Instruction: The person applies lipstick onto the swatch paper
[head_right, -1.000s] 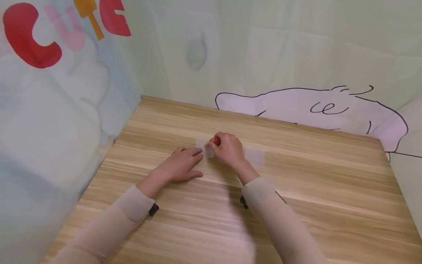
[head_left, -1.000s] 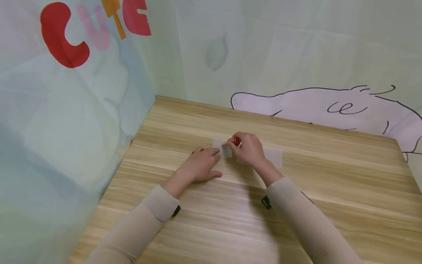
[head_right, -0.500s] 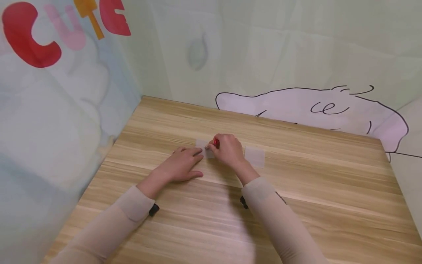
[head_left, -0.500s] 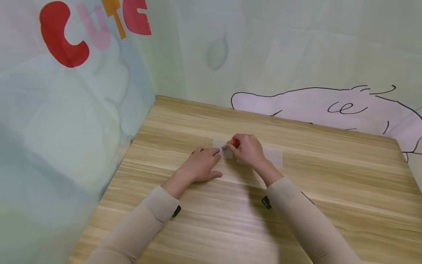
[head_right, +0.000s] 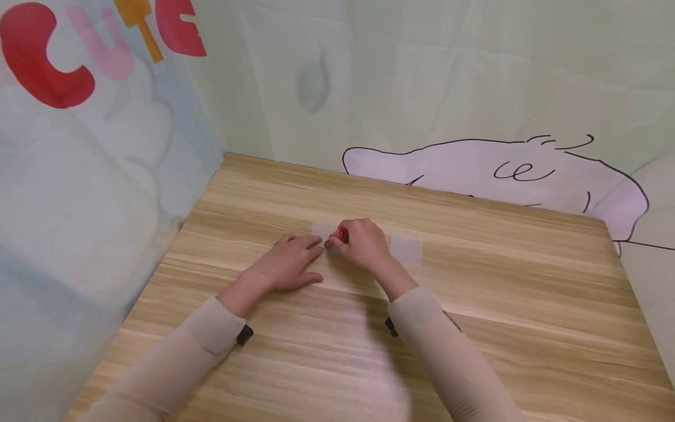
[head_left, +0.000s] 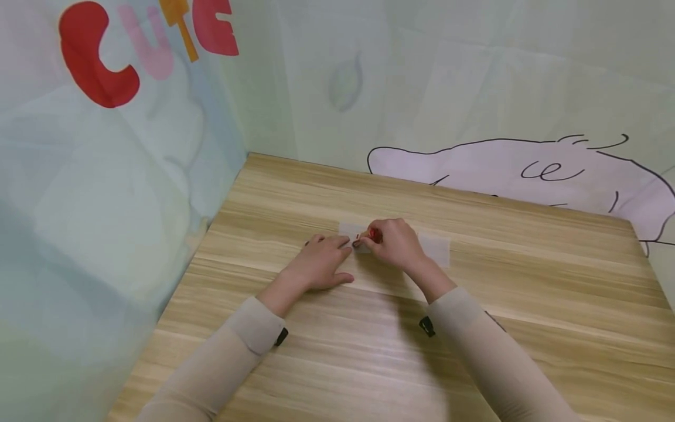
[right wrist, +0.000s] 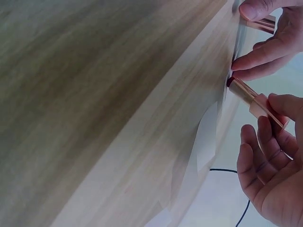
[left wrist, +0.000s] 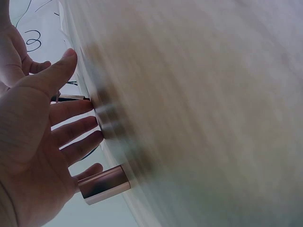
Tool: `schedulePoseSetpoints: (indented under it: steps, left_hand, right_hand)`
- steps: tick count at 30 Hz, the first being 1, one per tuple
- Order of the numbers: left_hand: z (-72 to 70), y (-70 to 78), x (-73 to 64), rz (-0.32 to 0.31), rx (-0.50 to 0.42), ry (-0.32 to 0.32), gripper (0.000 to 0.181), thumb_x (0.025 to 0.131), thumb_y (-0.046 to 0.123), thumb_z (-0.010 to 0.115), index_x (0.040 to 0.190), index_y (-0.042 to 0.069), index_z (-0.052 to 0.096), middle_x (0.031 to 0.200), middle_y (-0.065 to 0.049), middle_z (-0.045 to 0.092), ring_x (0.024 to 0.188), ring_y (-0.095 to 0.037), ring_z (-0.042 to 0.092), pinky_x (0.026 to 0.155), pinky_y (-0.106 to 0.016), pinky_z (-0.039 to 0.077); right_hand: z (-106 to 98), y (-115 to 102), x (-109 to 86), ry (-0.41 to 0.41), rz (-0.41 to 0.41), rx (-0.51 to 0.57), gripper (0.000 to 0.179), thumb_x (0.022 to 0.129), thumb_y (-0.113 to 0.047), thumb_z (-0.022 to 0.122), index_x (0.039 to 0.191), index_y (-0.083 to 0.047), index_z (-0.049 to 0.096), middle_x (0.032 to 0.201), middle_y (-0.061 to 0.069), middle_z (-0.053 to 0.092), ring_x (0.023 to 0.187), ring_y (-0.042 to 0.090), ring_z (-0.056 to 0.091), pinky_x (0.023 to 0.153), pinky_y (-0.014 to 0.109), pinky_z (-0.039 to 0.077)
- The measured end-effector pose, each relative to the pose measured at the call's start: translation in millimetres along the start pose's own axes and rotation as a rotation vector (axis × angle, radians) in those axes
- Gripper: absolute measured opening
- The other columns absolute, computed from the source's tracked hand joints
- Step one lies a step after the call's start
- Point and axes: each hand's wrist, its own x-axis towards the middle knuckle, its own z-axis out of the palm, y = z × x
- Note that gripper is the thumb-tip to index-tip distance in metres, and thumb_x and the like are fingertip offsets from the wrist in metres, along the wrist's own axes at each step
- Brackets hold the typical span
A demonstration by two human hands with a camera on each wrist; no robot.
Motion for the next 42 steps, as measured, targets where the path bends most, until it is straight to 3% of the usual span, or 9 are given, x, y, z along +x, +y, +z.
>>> schedulePoseSetpoints:
  steps: [5,12,16,29,42]
  left_hand:
    - [0.1,-0.2,0.1,-0.002,-0.001,-0.002,0.071,0.094,0.057,0.065,0.143,0.007,0.057,0.154,-0.012,0.045,0.141,-0.028,0.043,0.113,-0.051,0.034]
    - [-1.4,0.3,-0.2,-0.004,-0.015,-0.001,0.070,0.093,0.056,0.066,0.143,0.006,0.057,0.154,-0.014,0.045,0.141,-0.029,0.044,0.113,-0.052,0.033]
    - [-2.8,1.3,-0.1,-0.002,-0.029,-0.001,0.073,0.092,0.056,0.067,0.144,0.005,0.056,0.154,-0.015,0.045,0.141,-0.030,0.043,0.114,-0.052,0.032]
    - [-4.7,9.4,6.5,0.077,-0.040,0.134,0.064,0.094,0.052,0.067,0.142,0.010,0.059,0.151,-0.013,0.049,0.139,-0.029,0.046,0.112,-0.048,0.039]
    - [-6.7,33.3,17.2,0.201,-0.031,0.160,0.061,0.094,0.047,0.070,0.132,0.000,0.064,0.147,-0.017,0.051,0.131,-0.033,0.053,0.108,-0.044,0.044]
  right_hand:
    - [1,3,-2.3,0.054,0.028,0.085,0.018,0.094,-0.028,0.074,0.086,-0.011,0.073,0.072,-0.002,0.065,0.065,0.016,0.058,0.058,0.032,0.047]
    - [-5,10,-4.6,0.241,0.061,0.215,0.021,0.094,-0.027,0.074,0.087,-0.008,0.071,0.073,0.003,0.067,0.065,0.018,0.064,0.058,0.031,0.052]
    - [-11,16,-6.7,0.295,0.074,0.262,0.021,0.094,-0.027,0.075,0.091,-0.007,0.074,0.073,0.004,0.067,0.063,0.019,0.064,0.056,0.031,0.052]
    - [-23,30,-17.1,0.379,0.108,0.315,0.022,0.092,-0.025,0.077,0.095,-0.003,0.074,0.074,0.009,0.068,0.062,0.021,0.064,0.056,0.028,0.052]
    - [-32,43,-28.8,0.422,0.112,0.335,0.024,0.094,-0.027,0.075,0.093,-0.003,0.073,0.075,0.009,0.068,0.063,0.021,0.064,0.056,0.020,0.049]
